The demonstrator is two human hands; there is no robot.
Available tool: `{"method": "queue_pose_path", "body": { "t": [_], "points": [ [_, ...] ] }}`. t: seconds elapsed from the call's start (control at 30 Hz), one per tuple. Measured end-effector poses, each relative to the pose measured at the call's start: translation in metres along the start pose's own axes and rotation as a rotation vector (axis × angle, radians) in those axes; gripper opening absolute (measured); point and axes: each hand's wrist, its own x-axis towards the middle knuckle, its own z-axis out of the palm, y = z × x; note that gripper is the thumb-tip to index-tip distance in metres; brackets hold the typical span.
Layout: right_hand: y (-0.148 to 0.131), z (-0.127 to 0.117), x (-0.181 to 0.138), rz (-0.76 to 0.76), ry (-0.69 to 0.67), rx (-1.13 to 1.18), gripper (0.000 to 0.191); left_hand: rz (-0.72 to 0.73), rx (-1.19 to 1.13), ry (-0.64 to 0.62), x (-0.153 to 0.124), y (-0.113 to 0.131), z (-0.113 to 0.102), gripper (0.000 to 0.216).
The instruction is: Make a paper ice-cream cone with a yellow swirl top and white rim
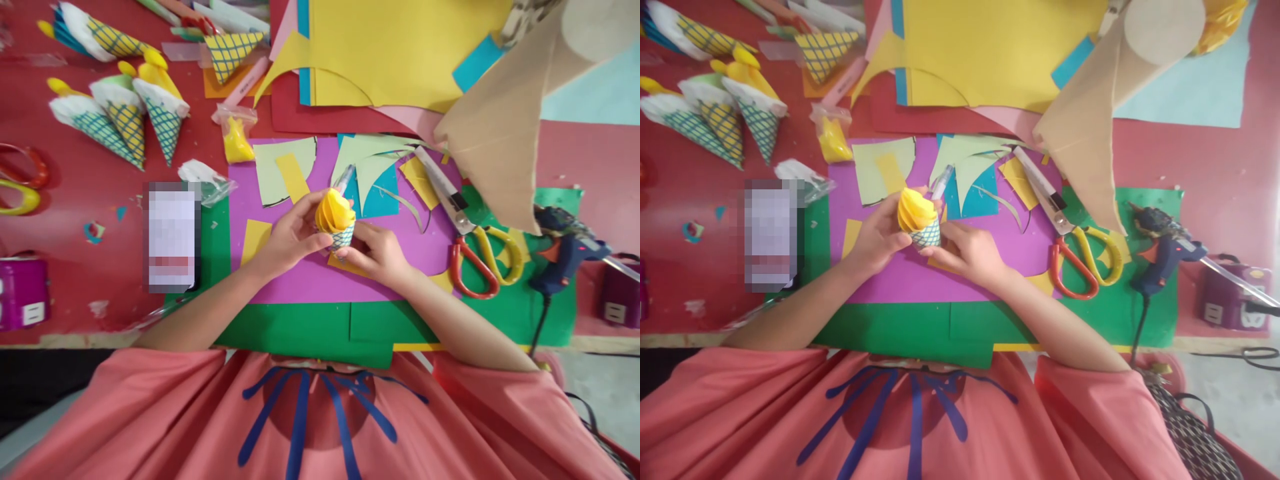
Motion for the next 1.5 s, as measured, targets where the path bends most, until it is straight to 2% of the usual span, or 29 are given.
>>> {"method": "queue_pose_path", "body": {
  "t": [0.17, 0.3, 0.4, 0.5, 0.6, 0.67, 0.93, 1.03, 1.1, 1.27, 1.37, 1.5],
  "points": [
    [0.000, 0.002, 0.001, -0.122, -0.096, -0.104, 0.063, -0.062, -0.032, -0.042, -0.003, 0.005, 0.002, 0.066],
    [-0.001, -0.003, 0.000, -0.071, -0.109, 0.045, 0.047, -0.024, 0.072, 0.080, -0.003, 0.007, -0.003, 0.057],
    [-0.002, -0.007, 0.000, 0.020, 0.025, 0.205, 0.043, -0.023, 0.221, 0.119, -0.002, 0.011, -0.008, 0.055],
    [-0.002, -0.007, 0.000, 0.093, 0.229, 0.362, 0.047, -0.015, 0.441, 0.081, -0.003, 0.016, -0.010, 0.058],
    [0.000, -0.005, 0.001, 0.112, 0.366, 0.509, 0.029, 0.059, 0.608, 0.041, -0.004, 0.018, -0.008, 0.058],
    [0.002, -0.003, 0.001, 0.130, 0.381, 0.534, 0.026, 0.109, 0.644, 0.030, -0.005, 0.019, -0.006, 0.057],
    [0.004, -0.003, 0.004, 0.221, 0.324, 0.561, 0.037, 0.145, 0.696, -0.015, -0.006, 0.016, -0.006, 0.055],
    [0.004, -0.002, 0.003, 0.211, 0.338, 0.597, 0.032, 0.156, 0.714, -0.023, -0.005, 0.019, -0.005, 0.052],
    [0.006, 0.000, 0.003, 0.178, 0.361, 0.651, 0.024, 0.141, 0.729, 0.013, -0.003, 0.022, -0.009, 0.050],
    [0.011, 0.001, 0.006, 0.152, 0.390, 0.721, 0.019, 0.029, 0.813, 0.247, 0.007, 0.015, -0.034, 0.057],
    [0.011, 0.000, 0.007, 0.166, 0.376, 0.742, 0.023, -0.010, 0.891, 0.305, 0.012, 0.003, -0.048, 0.061],
    [0.009, -0.004, 0.008, 0.123, 0.329, 0.780, 0.022, -0.011, 0.946, 0.324, 0.013, 0.000, -0.052, 0.065]
  ]
}}
